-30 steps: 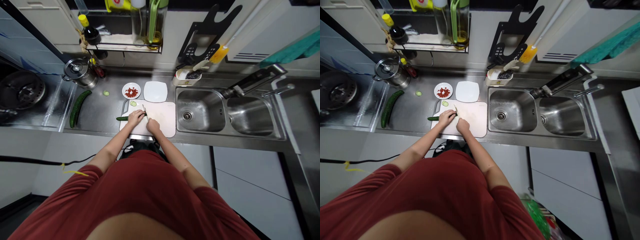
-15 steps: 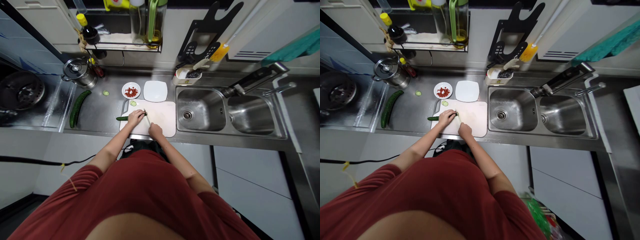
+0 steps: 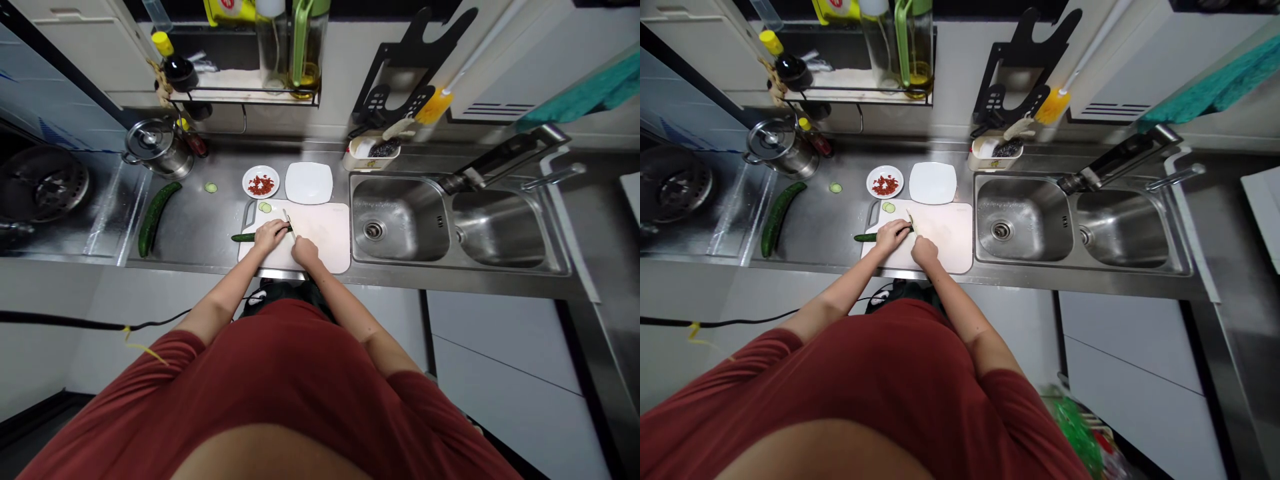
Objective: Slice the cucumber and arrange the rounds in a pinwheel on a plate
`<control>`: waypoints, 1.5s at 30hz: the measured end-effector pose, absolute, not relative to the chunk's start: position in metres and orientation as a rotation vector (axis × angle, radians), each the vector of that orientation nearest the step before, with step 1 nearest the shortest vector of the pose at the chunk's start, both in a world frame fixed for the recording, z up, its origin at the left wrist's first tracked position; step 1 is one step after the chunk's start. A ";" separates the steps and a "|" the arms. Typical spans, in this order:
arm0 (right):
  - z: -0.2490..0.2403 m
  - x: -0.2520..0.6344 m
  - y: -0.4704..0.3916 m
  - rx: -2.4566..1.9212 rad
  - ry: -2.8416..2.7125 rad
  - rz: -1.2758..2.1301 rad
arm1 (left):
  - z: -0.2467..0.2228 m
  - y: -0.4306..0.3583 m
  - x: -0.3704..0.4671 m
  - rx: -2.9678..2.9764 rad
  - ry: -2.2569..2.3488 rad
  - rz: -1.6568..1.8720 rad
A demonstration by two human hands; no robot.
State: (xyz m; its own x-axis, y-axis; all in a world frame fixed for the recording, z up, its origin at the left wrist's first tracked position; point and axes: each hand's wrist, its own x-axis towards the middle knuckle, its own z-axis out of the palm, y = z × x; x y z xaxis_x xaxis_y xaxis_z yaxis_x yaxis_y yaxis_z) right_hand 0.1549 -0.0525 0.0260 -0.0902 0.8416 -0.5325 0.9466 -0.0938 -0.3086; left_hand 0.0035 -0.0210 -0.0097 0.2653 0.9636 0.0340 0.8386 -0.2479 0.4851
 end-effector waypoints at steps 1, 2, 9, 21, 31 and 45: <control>0.026 0.155 -0.051 1.999 1.996 -0.942 | -0.009 -0.021 0.004 2.171 1.643 0.460; 0.026 0.154 -0.051 2.001 1.994 -0.942 | -0.009 -0.021 0.004 2.170 1.646 0.461; 0.028 0.159 -0.066 1.993 1.957 -0.928 | -0.005 -0.023 0.004 2.156 1.634 0.474; 0.035 0.187 -0.097 1.956 1.984 -0.794 | -0.003 -0.022 0.006 2.090 1.690 0.494; 0.046 0.206 -0.100 2.023 2.005 -0.564 | 0.013 -0.011 0.005 2.062 1.707 0.691; 0.066 0.227 -0.095 2.008 2.081 -0.482 | 0.043 0.022 0.016 2.193 1.158 0.279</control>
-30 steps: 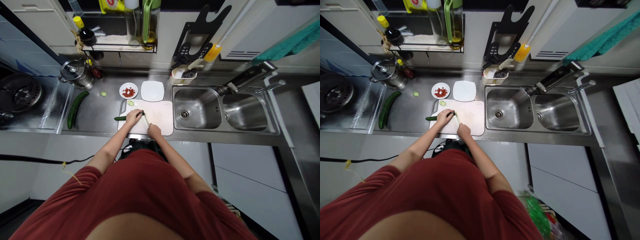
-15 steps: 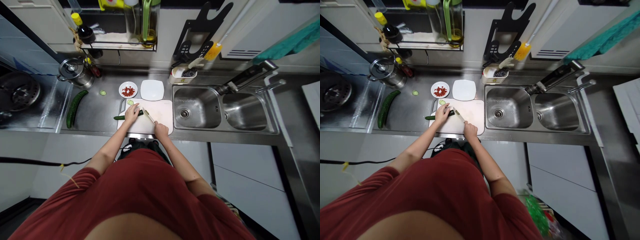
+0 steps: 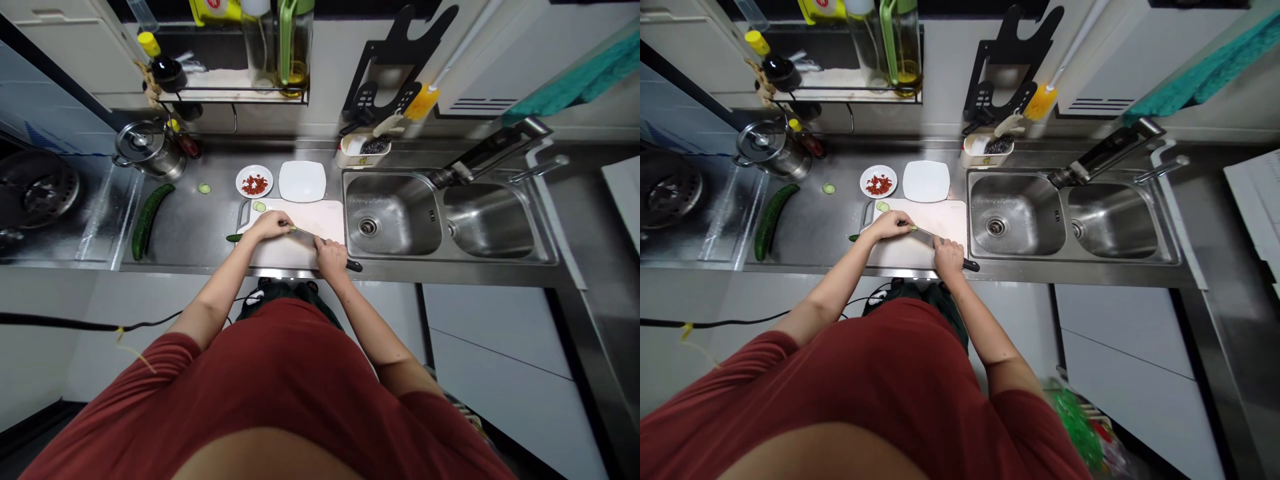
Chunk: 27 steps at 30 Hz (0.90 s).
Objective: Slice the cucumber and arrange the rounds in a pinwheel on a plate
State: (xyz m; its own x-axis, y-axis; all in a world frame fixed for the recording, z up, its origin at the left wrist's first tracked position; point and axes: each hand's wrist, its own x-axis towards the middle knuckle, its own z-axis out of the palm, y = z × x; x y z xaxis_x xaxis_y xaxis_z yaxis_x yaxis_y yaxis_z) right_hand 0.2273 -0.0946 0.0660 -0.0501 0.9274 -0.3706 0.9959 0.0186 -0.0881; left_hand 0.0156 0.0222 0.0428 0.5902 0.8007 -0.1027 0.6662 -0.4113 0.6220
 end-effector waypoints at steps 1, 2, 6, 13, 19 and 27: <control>0.066 0.227 -0.095 2.000 2.082 -0.470 | 0.044 0.023 0.016 2.189 1.152 0.266; 0.066 0.227 -0.095 1.993 2.084 -0.447 | 0.046 0.023 0.016 2.183 1.154 0.250; 0.063 0.226 -0.096 1.973 2.117 -0.329 | 0.050 0.023 0.019 2.170 1.192 0.186; 0.052 0.232 -0.096 2.022 2.117 -0.271 | 0.029 0.034 0.012 1.870 1.787 0.512; 0.050 0.241 -0.096 2.058 2.051 -0.327 | -0.007 0.059 -0.023 1.437 2.036 0.537; 0.052 0.240 -0.094 2.064 2.028 -0.396 | -0.023 0.069 -0.033 1.550 2.128 0.578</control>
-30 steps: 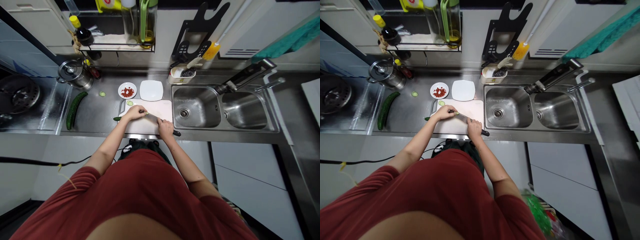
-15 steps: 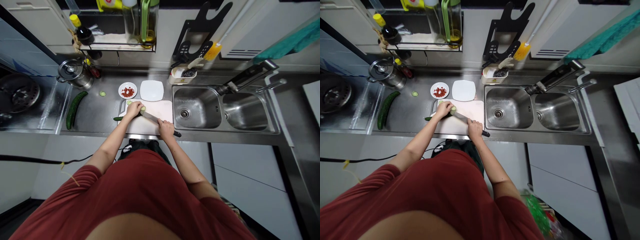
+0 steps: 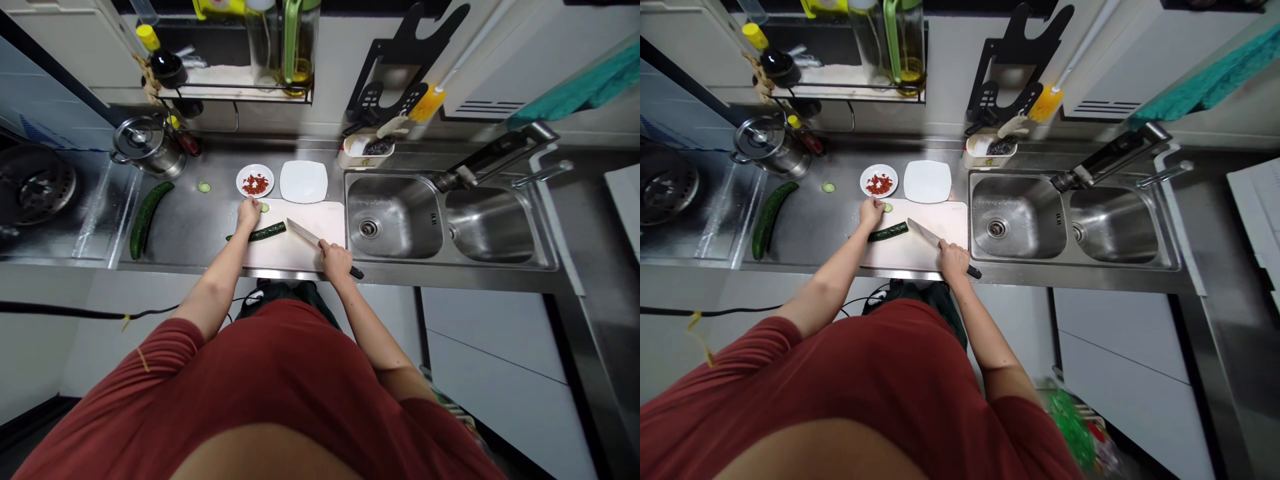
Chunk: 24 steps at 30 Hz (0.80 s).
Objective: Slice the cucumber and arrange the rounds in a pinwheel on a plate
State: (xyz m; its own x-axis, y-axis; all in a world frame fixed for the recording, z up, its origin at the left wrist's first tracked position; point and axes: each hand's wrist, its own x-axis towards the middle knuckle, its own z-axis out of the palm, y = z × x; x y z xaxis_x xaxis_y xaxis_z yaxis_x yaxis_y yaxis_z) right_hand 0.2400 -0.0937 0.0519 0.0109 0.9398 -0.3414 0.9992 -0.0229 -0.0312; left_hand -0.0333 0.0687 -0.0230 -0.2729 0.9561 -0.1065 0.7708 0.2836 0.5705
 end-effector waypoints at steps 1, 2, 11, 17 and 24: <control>0.052 0.240 -0.094 2.066 2.029 -0.398 | -0.022 0.068 -0.033 1.570 2.132 0.572; 0.051 0.240 -0.094 2.069 2.029 -0.400 | -0.021 0.066 -0.033 1.580 2.138 0.558; 0.049 0.241 -0.092 2.063 1.998 -0.439 | -0.026 0.055 -0.037 1.627 2.111 0.438; 0.048 0.240 -0.092 2.068 1.996 -0.454 | -0.027 0.057 -0.034 1.677 2.096 0.449; 0.051 0.241 -0.090 2.073 1.982 -0.470 | -0.026 0.058 -0.034 1.660 2.109 0.482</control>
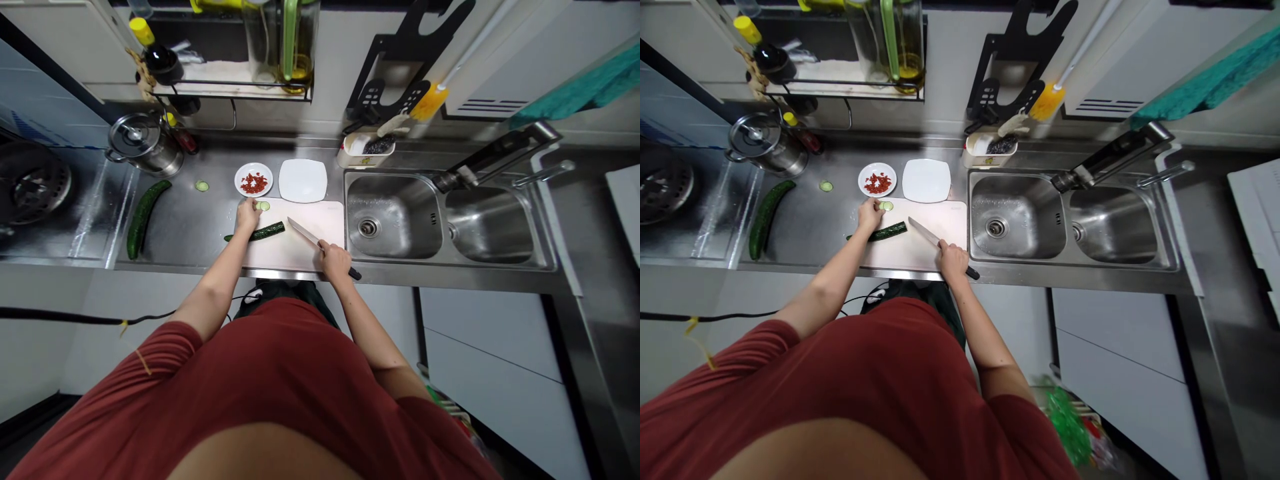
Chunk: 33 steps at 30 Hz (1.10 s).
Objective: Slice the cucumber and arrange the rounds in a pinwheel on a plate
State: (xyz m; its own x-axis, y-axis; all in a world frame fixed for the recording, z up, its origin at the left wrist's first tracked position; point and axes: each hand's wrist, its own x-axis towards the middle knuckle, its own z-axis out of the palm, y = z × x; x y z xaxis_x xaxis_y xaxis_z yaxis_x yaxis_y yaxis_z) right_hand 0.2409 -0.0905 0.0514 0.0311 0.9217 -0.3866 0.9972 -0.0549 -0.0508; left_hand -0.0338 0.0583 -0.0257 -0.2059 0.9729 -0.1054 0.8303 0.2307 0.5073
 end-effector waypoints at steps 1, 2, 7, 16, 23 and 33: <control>0.052 0.241 -0.090 2.073 1.978 -0.477 | -0.025 0.058 -0.034 1.654 2.119 0.488; 0.053 0.241 -0.090 2.072 1.974 -0.484 | -0.024 0.058 -0.035 1.646 2.128 0.489; 0.054 0.241 -0.089 2.059 1.965 -0.503 | -0.022 0.058 -0.034 1.603 2.136 0.470; 0.049 0.240 -0.087 2.085 1.972 -0.501 | -0.017 0.059 -0.030 1.585 2.129 0.490; 0.046 0.240 -0.089 2.105 1.962 -0.534 | -0.010 0.051 -0.026 1.589 2.160 0.506; 0.041 0.236 -0.087 2.180 1.924 -0.696 | 0.003 0.021 -0.004 1.738 1.938 0.614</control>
